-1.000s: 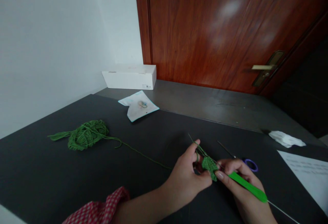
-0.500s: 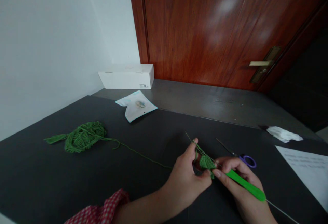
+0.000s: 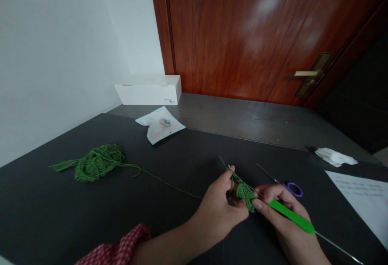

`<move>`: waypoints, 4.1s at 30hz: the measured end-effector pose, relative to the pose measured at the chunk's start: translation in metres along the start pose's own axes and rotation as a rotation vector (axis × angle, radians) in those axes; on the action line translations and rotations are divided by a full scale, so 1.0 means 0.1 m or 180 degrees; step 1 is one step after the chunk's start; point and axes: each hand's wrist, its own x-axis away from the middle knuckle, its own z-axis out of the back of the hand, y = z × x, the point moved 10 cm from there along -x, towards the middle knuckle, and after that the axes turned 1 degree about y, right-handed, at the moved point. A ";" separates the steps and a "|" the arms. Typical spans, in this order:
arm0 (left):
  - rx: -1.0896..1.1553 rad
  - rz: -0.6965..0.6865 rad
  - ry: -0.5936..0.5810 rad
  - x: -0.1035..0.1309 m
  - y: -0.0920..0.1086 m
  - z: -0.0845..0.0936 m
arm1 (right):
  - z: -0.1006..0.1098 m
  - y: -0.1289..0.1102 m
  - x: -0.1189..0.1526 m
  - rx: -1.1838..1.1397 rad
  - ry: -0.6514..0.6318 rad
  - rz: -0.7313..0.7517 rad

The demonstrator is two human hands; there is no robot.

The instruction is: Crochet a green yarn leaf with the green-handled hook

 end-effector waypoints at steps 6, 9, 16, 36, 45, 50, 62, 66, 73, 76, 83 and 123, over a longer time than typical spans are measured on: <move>0.0221 0.0126 -0.0077 0.02 0.04 0.00 | -0.01 0.02 0.00 -0.0071 -0.0019 -0.0035; 0.0297 0.0177 -0.0115 0.04 0.06 0.00 | 0.00 0.02 0.00 -0.0097 -0.0020 -0.0020; 0.0279 0.0185 -0.0043 0.05 0.09 -0.01 | -0.05 -0.04 0.00 -0.0120 -0.0024 0.0005; 0.0825 0.0583 -0.0167 0.07 -0.04 -0.08 | -0.08 0.00 0.01 -0.0307 -0.0058 -0.0180; 0.0874 0.0653 -0.0195 0.08 -0.07 -0.09 | -0.09 -0.02 0.03 -0.0470 0.0043 -0.0268; 0.0918 0.0695 -0.0241 0.08 -0.05 -0.10 | -0.10 -0.03 0.02 -0.0519 0.0050 -0.0268; 0.0827 0.0507 -0.0306 0.08 -0.07 -0.10 | -0.11 -0.06 0.02 -0.0545 0.0034 -0.0267; 0.0718 0.0403 -0.0282 0.05 -0.11 -0.07 | -0.11 -0.04 0.02 -0.0546 0.0012 -0.0306; 0.0694 0.0509 -0.0253 0.05 -0.04 -0.05 | -0.13 -0.05 0.02 -0.0683 -0.0033 -0.0360; 0.0738 0.0619 -0.0302 0.02 0.04 0.03 | -0.10 -0.07 0.01 -0.0777 -0.0070 -0.0384; 0.0854 0.0644 -0.0117 -0.12 0.24 0.57 | -0.04 -0.14 -0.04 -0.1021 -0.0262 -0.0508; -0.0387 -0.0290 0.0039 0.01 0.38 0.38 | -0.25 -0.37 -0.05 -0.1395 -0.0924 -0.0339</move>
